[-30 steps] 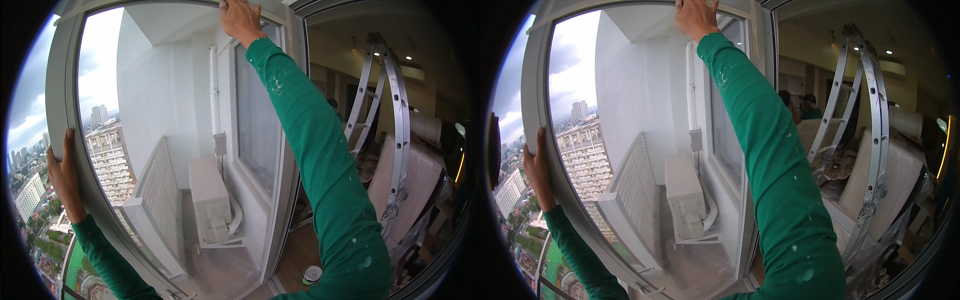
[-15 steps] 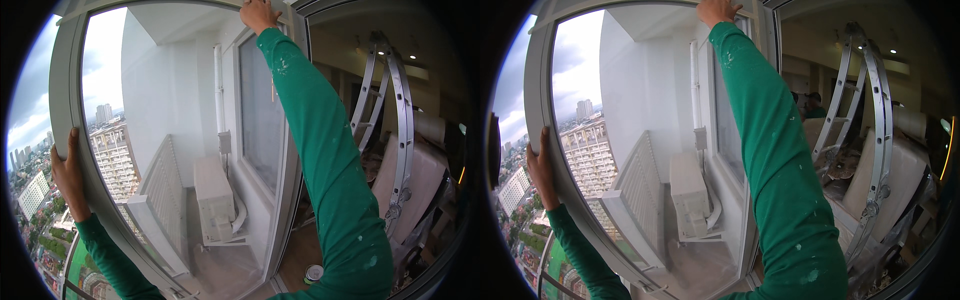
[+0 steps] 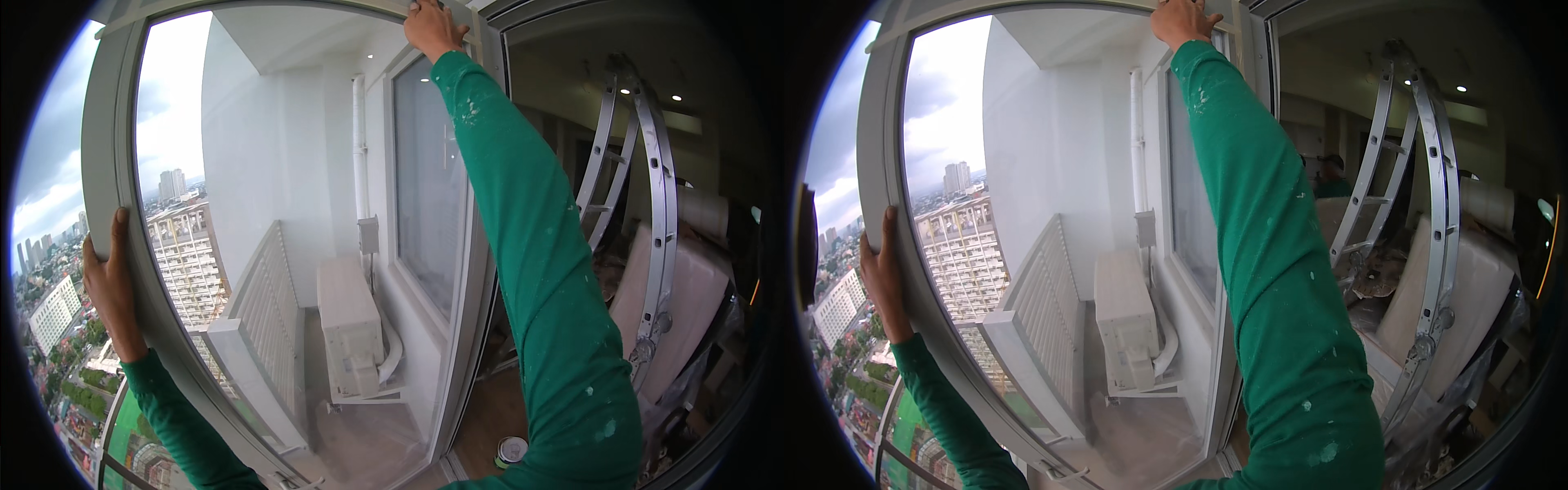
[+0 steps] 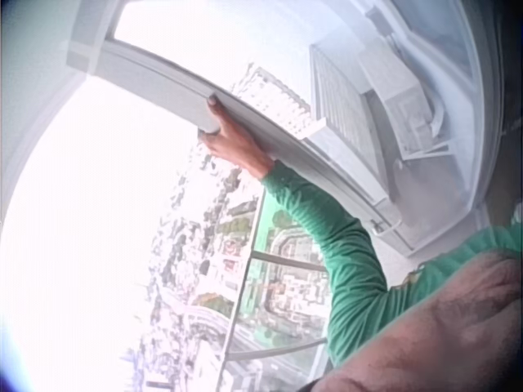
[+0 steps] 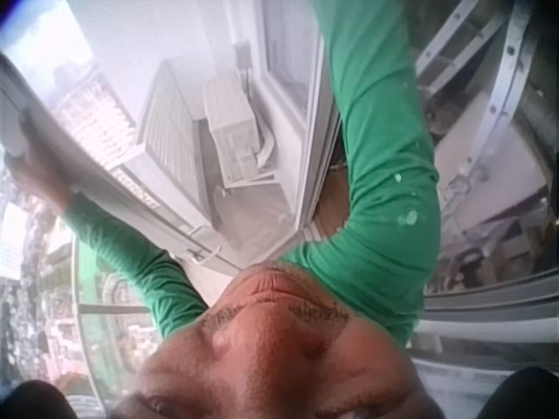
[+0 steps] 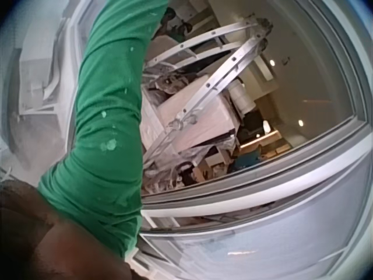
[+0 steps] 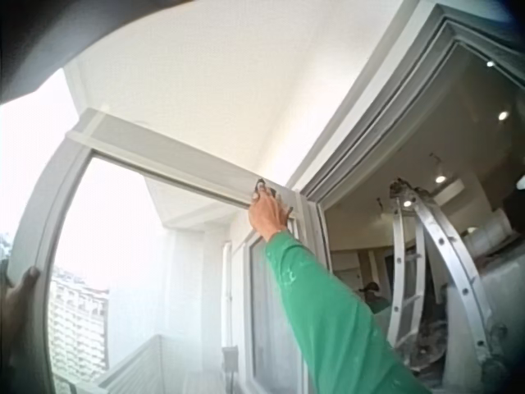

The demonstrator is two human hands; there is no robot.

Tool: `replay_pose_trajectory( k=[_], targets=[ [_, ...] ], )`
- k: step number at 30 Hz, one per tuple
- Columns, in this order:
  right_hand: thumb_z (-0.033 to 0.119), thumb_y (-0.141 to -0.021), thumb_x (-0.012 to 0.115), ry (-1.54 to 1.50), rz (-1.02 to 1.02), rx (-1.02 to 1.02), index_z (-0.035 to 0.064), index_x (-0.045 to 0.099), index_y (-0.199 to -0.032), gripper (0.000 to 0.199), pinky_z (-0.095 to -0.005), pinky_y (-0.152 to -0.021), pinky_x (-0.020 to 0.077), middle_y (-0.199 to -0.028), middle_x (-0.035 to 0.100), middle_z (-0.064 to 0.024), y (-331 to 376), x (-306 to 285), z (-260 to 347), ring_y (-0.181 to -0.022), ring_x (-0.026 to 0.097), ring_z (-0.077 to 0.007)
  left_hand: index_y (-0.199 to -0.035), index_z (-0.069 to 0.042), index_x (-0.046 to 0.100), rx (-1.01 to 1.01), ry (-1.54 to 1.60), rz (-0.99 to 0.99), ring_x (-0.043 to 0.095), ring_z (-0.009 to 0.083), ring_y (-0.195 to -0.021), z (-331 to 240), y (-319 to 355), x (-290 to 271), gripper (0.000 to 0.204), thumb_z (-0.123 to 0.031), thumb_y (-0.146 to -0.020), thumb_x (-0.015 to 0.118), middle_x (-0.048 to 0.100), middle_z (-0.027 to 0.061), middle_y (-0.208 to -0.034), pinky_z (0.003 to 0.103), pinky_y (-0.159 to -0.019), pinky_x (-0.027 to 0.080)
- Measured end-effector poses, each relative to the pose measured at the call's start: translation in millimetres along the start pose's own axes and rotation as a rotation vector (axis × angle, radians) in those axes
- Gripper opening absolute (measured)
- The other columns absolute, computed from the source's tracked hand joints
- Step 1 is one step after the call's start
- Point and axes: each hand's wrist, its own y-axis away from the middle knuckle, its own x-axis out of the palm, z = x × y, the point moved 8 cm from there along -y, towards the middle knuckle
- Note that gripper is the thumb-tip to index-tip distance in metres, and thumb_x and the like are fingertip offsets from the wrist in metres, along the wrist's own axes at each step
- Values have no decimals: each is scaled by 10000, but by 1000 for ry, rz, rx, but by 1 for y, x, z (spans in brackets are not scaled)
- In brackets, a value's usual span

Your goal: The person applies adhesive tape to the upper frame of a doorway, pressing it down by hand and using a scraper to smooth it.

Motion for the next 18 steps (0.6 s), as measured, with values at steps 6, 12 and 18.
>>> replay_pose_trajectory(
  k=[6,12,18],
  targets=[
    [288,-1064,389,-12,-79,-67,49,427,-1530,525,-670,-1188,257,-1587,435,-188,3,4,0,-1475,378,-399,-1389,26,599,6,-1,20,715,401,-1054,-7,2,1,1054,-855,-812,574,693,290,-1168,530,-947,552],
    [297,-1072,382,47,10,-74,73,419,-1544,523,-666,-1192,258,-1619,406,-127,0,5,13,-1490,358,-389,-1432,15,566,-28,44,83,684,414,-1124,-20,11,1,1120,-891,-774,563,659,299,-1245,555,-988,521],
    [308,-1078,380,70,14,37,81,417,-1551,526,-688,-1190,236,-1614,422,-119,-1,2,-7,-1496,354,-379,-1450,8,553,-19,23,69,680,423,-1126,-11,7,-1,1133,-900,-772,552,654,304,-1250,562,-990,517]
  ],
)
